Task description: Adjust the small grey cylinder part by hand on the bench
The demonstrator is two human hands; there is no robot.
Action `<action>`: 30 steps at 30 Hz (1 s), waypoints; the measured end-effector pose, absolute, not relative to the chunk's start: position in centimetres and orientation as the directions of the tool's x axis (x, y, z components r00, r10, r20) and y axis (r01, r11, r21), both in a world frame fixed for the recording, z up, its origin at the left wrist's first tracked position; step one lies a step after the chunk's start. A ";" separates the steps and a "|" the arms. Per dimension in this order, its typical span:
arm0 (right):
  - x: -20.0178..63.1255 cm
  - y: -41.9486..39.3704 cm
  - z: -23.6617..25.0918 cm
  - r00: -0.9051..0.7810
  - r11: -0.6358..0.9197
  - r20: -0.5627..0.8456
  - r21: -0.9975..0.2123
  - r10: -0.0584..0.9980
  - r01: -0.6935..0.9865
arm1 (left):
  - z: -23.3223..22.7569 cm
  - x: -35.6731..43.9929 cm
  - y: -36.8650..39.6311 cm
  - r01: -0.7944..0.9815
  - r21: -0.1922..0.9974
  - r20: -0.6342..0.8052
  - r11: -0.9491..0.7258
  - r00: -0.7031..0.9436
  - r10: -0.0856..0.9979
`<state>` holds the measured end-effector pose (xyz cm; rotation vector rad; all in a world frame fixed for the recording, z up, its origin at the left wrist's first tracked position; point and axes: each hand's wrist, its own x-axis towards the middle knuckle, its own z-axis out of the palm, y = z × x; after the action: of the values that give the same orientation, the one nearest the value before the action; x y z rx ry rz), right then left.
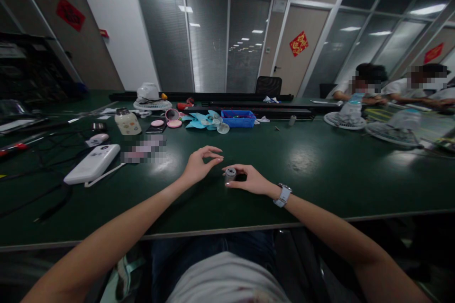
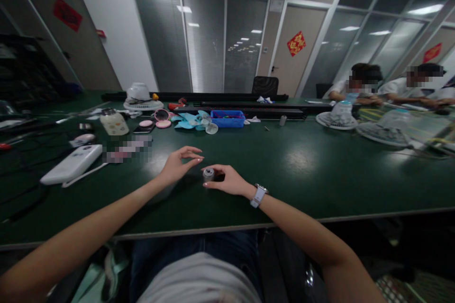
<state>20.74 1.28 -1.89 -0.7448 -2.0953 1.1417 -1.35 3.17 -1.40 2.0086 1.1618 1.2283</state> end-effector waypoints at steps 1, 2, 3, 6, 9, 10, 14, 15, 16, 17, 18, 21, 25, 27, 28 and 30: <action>20.7 1.2 -1.8 -0.642 0.464 0.255 -0.867 0.723 0.179 | -1.7 -1.8 3.7 0.415 0.772 0.423 -0.481 0.230 0.876; 20.7 1.2 -1.7 -0.643 0.464 0.253 -0.867 0.723 0.182 | -2.0 -2.2 4.2 0.428 0.779 0.393 -0.459 0.238 0.888; 20.7 1.2 -1.6 -0.642 0.464 0.251 -0.866 0.724 0.185 | -2.4 -2.5 4.6 0.440 0.783 0.361 -0.439 0.253 0.898; 20.7 1.1 -1.6 -0.638 0.463 0.248 -0.865 0.729 0.193 | -3.0 -3.1 5.3 0.469 0.786 0.289 -0.403 0.299 0.910; 20.7 1.0 -1.5 -0.632 0.461 0.246 -0.865 0.735 0.199 | -3.0 -3.3 5.4 0.480 0.778 0.257 -0.405 0.344 0.903; 20.7 1.0 -1.5 -0.631 0.460 0.246 -0.865 0.736 0.200 | -2.9 -3.2 5.4 0.481 0.775 0.253 -0.410 0.358 0.899; 20.7 1.0 -1.5 -0.633 0.460 0.247 -0.866 0.734 0.195 | -2.6 -3.2 5.2 0.476 0.768 0.252 -0.429 0.390 0.885; 20.7 1.0 -1.5 -0.635 0.460 0.248 -0.866 0.732 0.193 | -2.6 -3.1 5.1 0.476 0.767 0.256 -0.431 0.390 0.885; 20.7 1.0 -1.5 -0.636 0.461 0.249 -0.867 0.730 0.190 | -2.6 -3.1 5.1 0.476 0.765 0.260 -0.433 0.386 0.885; 20.7 1.1 -1.6 -0.638 0.462 0.249 -0.867 0.729 0.188 | -2.7 -3.0 5.1 0.478 0.764 0.267 -0.434 0.378 0.886; 20.7 1.1 -1.6 -0.639 0.462 0.250 -0.867 0.728 0.187 | -2.7 -2.9 5.0 0.479 0.763 0.275 -0.435 0.369 0.888; 20.7 1.2 -1.7 -0.641 0.465 0.253 -0.866 0.725 0.185 | -2.7 -2.5 4.6 0.472 0.760 0.323 -0.447 0.323 0.890; 20.8 1.3 -1.9 -0.646 0.475 0.263 -0.862 0.717 0.177 | -1.9 -1.6 3.4 0.425 0.756 0.441 -0.497 0.230 0.867; 20.8 1.3 -1.9 -0.647 0.477 0.266 -0.861 0.715 0.174 | -1.4 -1.0 2.6 0.382 0.761 0.480 -0.523 0.209 0.852; 20.7 1.3 -2.0 -0.646 0.478 0.267 -0.861 0.715 0.173 | -1.2 -0.7 2.2 0.361 0.765 0.492 -0.533 0.207 0.846; 20.7 1.3 -2.0 -0.645 0.480 0.271 -0.860 0.714 0.170 | -1.0 -0.2 1.5 0.325 0.772 0.503 -0.547 0.214 0.837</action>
<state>20.70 1.34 -2.01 -0.7274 -2.1038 1.1268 -0.18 1.48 -0.97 1.9814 1.0714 1.3138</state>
